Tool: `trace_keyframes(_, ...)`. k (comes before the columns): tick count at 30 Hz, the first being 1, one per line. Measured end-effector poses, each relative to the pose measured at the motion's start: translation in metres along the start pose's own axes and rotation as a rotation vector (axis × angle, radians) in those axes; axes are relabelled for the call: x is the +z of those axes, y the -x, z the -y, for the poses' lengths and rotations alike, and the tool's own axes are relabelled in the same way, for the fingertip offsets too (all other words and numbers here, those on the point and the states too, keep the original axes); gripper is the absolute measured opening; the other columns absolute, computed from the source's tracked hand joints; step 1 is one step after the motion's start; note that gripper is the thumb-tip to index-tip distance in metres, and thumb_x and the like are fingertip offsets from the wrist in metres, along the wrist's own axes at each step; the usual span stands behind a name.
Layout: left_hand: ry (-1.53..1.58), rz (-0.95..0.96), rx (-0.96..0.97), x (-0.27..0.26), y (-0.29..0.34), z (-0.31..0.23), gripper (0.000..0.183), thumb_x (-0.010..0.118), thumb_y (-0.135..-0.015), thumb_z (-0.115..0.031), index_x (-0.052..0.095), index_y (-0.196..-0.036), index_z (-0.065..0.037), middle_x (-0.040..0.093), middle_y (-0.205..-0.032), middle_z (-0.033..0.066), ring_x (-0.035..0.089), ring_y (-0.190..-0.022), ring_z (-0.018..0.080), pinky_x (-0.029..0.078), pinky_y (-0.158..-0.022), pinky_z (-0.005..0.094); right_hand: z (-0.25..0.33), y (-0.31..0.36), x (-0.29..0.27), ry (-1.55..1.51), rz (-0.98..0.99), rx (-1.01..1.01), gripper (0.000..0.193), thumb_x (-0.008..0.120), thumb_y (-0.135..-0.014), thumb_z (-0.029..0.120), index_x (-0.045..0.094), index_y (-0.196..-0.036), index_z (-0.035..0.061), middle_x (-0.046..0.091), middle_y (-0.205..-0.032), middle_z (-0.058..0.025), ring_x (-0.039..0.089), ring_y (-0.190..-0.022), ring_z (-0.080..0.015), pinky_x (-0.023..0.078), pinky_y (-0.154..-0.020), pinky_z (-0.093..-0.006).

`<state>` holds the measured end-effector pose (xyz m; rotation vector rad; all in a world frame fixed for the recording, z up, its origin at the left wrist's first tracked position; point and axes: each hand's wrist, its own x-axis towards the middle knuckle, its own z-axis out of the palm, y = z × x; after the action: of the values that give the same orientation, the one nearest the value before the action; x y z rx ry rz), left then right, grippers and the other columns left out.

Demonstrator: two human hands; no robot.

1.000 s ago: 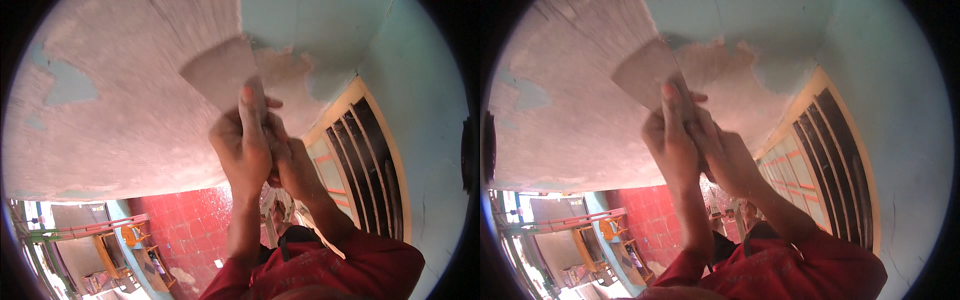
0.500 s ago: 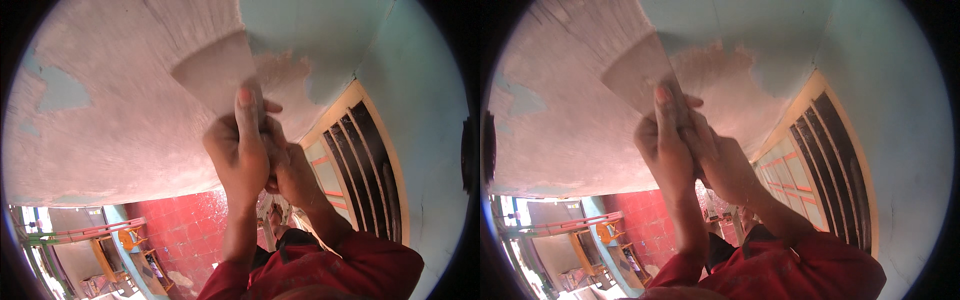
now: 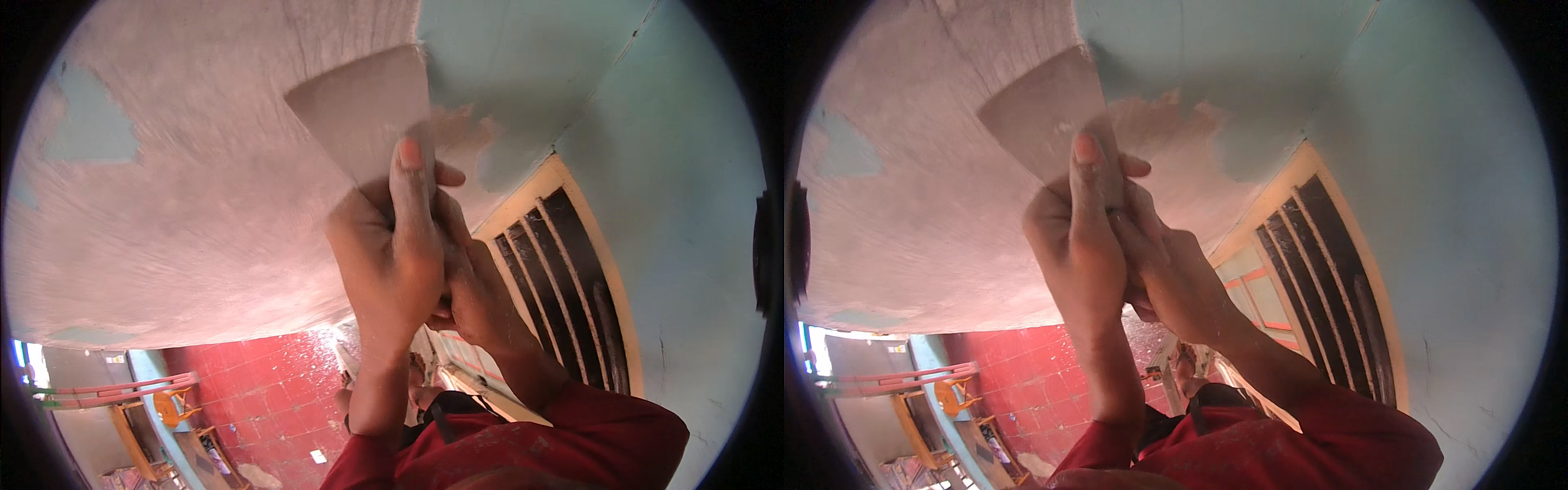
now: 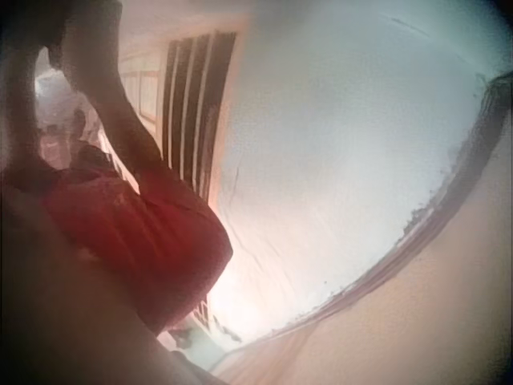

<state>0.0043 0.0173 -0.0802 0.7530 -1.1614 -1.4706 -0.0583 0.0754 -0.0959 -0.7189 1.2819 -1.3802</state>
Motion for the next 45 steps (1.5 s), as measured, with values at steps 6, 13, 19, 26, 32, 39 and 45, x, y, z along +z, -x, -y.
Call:
trace_keyframes(6,0.035,0.026,0.019,0.009,-0.003,-0.02,0.05,0.052,-0.103,-0.032,0.065,-0.074,0.007,0.054,-0.049,0.0034,0.047,-0.045,0.0069,0.036,-0.046,0.0239,0.007,0.003,-0.001,-0.051,-0.004,-0.017,0.05,0.041,-0.103,0.049,0.055,-0.091,0.0027,0.04,-0.055,0.0036,0.035,-0.044,-0.005,0.026,-0.039,-0.0243)
trace_keyframes(13,0.063,0.09,0.193,0.018,-0.02,-0.04,0.053,0.054,-0.101,-0.039,0.066,-0.077,0.006,0.054,-0.051,0.0063,0.051,-0.045,0.0099,0.036,-0.045,0.023,0.036,0.002,-0.002,-0.143,0.021,-0.109,0.036,0.048,-0.098,0.037,0.053,-0.076,0.0092,0.04,-0.053,0.0029,0.033,-0.039,-0.0058,0.023,-0.036,-0.0211)
trace_keyframes(19,0.049,0.089,0.147,0.022,-0.016,-0.042,0.047,0.052,-0.101,-0.031,0.066,-0.075,0.006,0.053,-0.048,0.0069,0.052,-0.045,0.0103,0.039,-0.047,0.0272,0.045,0.012,0.005,-0.051,-0.087,-0.046,0.031,0.047,-0.098,0.035,0.054,-0.078,0.0118,0.039,-0.052,0.0036,0.033,-0.038,-0.0057,0.021,-0.034,-0.0212)
trace_keyframes(26,0.086,0.134,0.282,0.032,-0.023,-0.072,0.041,0.05,-0.1,-0.022,0.063,-0.074,0.007,0.054,-0.046,0.0119,0.058,-0.042,0.0186,0.043,-0.045,0.0331,0.068,0.019,0.008,-0.158,0.046,-0.228,0.032,0.047,-0.1,0.04,0.054,-0.087,0.012,0.041,-0.057,0.0051,0.033,-0.04,-0.0026,0.021,-0.033,-0.0191)
trace_keyframes(32,0.144,0.164,0.366,0.045,-0.032,-0.082,0.041,0.049,-0.1,-0.021,0.063,-0.074,0.007,0.055,-0.048,0.0111,0.058,-0.044,0.0177,0.044,-0.046,0.031,0.095,0.021,-0.001,-0.066,-0.006,-0.18,0.039,0.041,-0.102,0.047,0.053,-0.089,0.0124,0.037,-0.052,0.0041,0.029,-0.034,-0.004,0.021,-0.032,-0.0195)
trace_keyframes(39,0.212,0.175,0.414,0.055,-0.034,-0.096,0.041,0.049,-0.098,-0.013,0.057,-0.064,0.009,0.052,-0.047,0.0173,0.055,-0.042,0.0281,0.043,-0.046,0.0392,0.104,0.028,0.002,-0.166,0.066,-0.218,0.034,0.04,-0.104,0.044,0.053,-0.094,0.0141,0.037,-0.051,0.0038,0.027,-0.032,-0.0056,0.021,-0.03,-0.0207)
trace_keyframes(45,0.133,0.167,0.508,0.059,-0.041,-0.114,0.041,0.05,-0.097,-0.012,0.051,-0.061,0.008,0.046,-0.047,0.0233,0.049,-0.043,0.0401,0.041,-0.048,0.0448,0.129,0.025,0.006,-0.188,0.206,-0.322,0.037,0.035,-0.105,0.038,0.056,-0.091,0.0114,0.038,-0.052,0.0034,0.027,-0.031,-0.0078,0.022,-0.029,-0.0221)
